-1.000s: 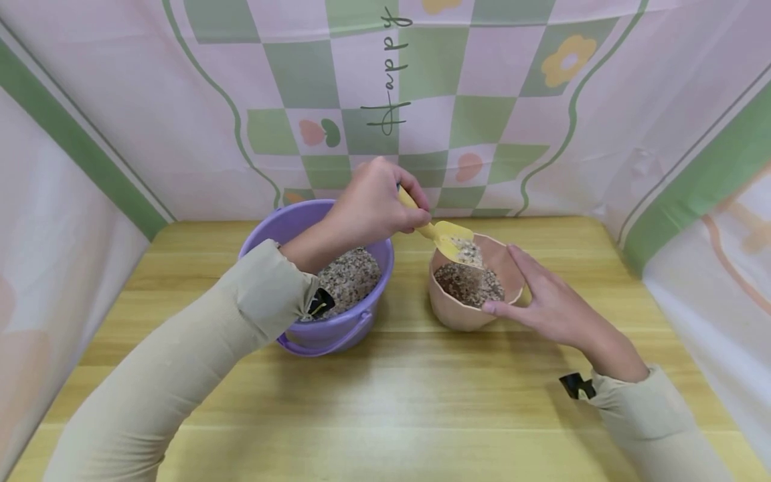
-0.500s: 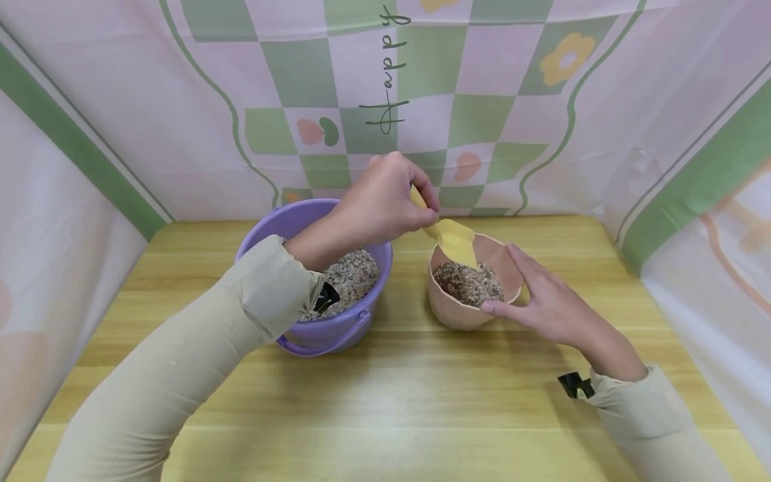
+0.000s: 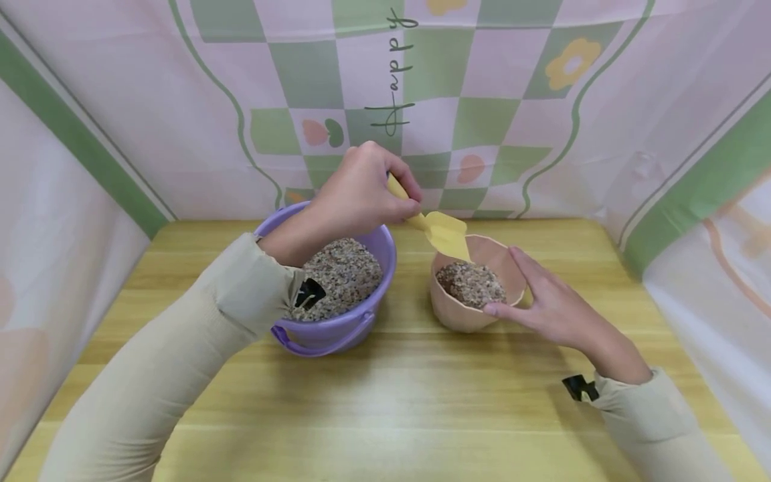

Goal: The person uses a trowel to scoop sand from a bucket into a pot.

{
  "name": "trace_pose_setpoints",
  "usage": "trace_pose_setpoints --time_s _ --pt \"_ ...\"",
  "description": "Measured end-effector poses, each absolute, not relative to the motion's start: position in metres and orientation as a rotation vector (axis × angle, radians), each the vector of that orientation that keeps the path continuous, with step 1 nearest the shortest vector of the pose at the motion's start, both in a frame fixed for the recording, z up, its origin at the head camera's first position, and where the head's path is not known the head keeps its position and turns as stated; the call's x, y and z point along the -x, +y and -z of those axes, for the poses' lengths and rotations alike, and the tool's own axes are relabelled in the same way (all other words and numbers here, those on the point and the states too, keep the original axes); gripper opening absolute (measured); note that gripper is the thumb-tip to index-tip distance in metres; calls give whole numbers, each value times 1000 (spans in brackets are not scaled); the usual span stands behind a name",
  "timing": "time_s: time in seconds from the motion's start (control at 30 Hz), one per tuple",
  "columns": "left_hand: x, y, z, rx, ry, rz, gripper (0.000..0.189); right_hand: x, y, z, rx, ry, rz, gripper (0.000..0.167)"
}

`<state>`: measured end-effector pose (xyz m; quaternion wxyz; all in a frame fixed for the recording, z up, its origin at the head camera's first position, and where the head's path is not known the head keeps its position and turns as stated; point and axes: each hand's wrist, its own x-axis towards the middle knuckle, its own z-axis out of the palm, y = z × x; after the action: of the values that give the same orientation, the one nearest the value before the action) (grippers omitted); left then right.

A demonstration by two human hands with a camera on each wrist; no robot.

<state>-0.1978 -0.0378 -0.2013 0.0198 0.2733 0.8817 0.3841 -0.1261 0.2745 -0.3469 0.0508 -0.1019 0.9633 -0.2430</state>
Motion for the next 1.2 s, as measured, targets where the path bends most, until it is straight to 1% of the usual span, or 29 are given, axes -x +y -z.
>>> trace_pose_setpoints --time_s 0.1,0.27,0.43,0.67,0.83,0.97,1.2 --pt "198 -45 198 -842 2724 -1233 2 125 275 345 302 2935 720 111" --pt "197 -57 195 -827 2722 -1293 6 124 277 344 299 2941 697 111" --pt "198 -70 194 -825 2723 -1323 4 124 276 343 305 2939 684 112" --pt "197 -87 194 -837 2778 -1315 3 126 273 339 372 2961 648 112" --pt "196 -100 194 -836 2758 -1374 4 128 270 334 405 2979 580 108" --pt "195 -108 193 -803 2764 -1389 4 129 266 329 391 2986 504 106" --pt "193 -123 193 -684 2787 -1382 7 134 253 325 395 3021 409 107"
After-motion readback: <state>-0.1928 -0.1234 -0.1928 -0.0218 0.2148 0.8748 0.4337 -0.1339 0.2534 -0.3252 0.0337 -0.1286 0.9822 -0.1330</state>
